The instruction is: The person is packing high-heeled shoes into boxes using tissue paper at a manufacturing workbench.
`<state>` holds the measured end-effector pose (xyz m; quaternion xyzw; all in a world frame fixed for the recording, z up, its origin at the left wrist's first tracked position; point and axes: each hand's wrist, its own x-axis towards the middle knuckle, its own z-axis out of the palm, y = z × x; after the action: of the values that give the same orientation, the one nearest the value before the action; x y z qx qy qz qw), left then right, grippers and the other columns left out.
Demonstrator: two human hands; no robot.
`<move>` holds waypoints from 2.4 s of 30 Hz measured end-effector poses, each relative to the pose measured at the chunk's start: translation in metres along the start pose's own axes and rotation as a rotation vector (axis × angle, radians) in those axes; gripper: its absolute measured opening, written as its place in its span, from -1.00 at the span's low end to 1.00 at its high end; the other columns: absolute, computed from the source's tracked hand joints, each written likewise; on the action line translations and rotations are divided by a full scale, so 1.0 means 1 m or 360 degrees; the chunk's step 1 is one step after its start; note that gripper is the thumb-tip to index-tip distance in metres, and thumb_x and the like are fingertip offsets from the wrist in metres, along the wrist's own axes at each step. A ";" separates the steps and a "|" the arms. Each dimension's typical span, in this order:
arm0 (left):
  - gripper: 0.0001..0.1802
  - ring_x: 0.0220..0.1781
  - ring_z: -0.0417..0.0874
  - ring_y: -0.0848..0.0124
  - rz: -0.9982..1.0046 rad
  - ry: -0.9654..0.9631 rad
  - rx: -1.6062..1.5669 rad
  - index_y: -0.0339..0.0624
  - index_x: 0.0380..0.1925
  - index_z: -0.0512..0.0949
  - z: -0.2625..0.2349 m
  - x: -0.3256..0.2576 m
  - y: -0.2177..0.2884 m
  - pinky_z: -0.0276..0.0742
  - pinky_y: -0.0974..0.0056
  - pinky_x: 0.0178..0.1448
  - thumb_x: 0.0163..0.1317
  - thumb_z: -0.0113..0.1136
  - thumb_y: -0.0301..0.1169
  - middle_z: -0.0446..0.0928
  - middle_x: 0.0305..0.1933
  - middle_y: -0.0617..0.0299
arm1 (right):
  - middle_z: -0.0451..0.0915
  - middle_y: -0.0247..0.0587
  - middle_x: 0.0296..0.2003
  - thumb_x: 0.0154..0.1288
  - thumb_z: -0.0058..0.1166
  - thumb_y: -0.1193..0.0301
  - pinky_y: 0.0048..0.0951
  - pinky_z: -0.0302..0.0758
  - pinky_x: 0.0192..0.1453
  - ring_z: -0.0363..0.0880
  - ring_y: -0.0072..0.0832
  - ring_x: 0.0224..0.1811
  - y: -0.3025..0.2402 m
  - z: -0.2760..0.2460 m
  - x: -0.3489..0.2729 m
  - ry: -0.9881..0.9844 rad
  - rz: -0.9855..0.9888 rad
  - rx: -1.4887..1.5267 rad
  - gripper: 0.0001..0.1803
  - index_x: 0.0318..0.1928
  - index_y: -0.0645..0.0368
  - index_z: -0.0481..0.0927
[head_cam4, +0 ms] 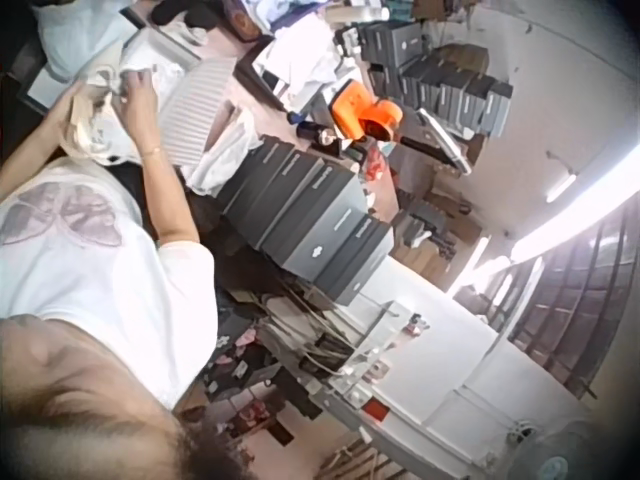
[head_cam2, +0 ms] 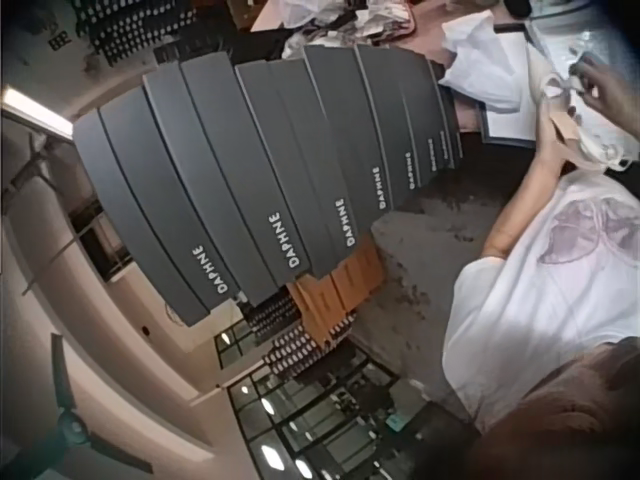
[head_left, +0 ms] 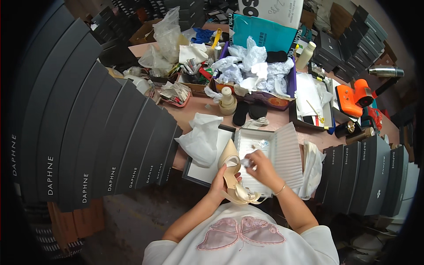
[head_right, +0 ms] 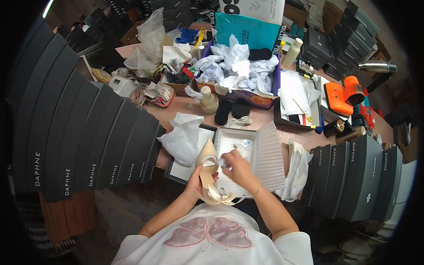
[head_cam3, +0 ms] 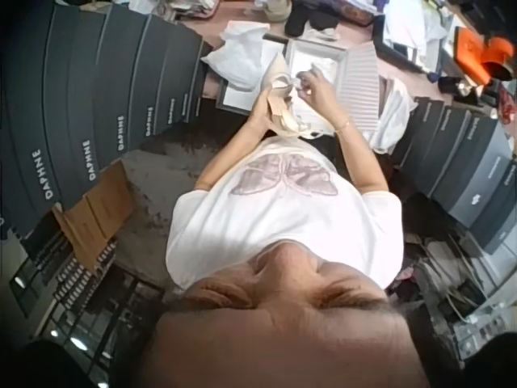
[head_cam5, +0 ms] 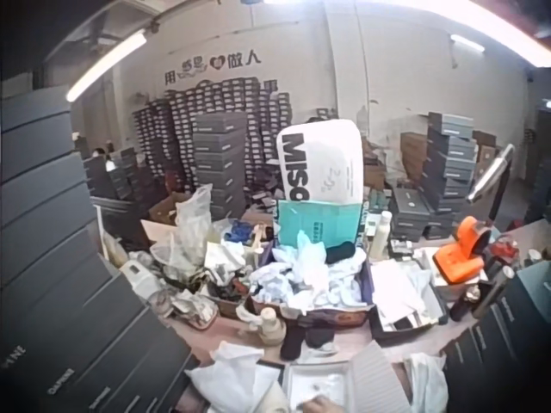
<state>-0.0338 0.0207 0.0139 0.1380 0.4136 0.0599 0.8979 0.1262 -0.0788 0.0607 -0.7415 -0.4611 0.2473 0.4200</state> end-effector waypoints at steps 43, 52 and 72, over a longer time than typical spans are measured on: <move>-0.51 0.20 0.40 0.24 -0.0091 -0.0224 0.0168 -0.09 0.18 0.34 0.020 0.025 0.032 0.36 0.08 0.23 0.34 0.06 -0.11 0.37 0.16 0.14 | 0.49 0.14 0.04 0.27 -0.23 -0.22 -0.25 0.70 -0.09 0.58 0.08 -0.02 0.005 -0.013 -0.130 0.0595 0.0692 0.3323 -0.21 0.21 0.21 0.36; -0.56 0.18 0.43 0.34 0.0004 -0.0275 0.0323 -0.06 0.14 0.37 0.025 0.006 0.034 0.38 0.15 0.19 0.37 0.01 -0.10 0.40 0.15 0.24 | 0.44 0.19 0.08 0.29 -0.28 -0.24 -0.23 0.71 -0.10 0.50 0.11 0.07 0.003 -0.003 -0.123 0.0530 0.0629 0.3644 -0.17 0.25 0.22 0.32; -0.51 0.21 0.37 0.34 0.0559 -0.0015 0.1178 -0.18 0.18 0.38 0.031 0.033 0.020 0.26 0.14 0.27 0.30 0.16 -0.24 0.39 0.18 0.12 | 0.56 -0.23 -0.06 0.18 0.25 0.34 -0.40 0.47 0.07 0.55 -0.47 -0.04 -0.002 -0.052 -0.119 0.0173 0.0530 0.0693 -0.55 0.06 0.25 0.53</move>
<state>0.0114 0.0407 0.0150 0.5206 0.3734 0.0589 0.7656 0.1110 -0.2046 0.0878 -0.7114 -0.2456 0.3661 0.5472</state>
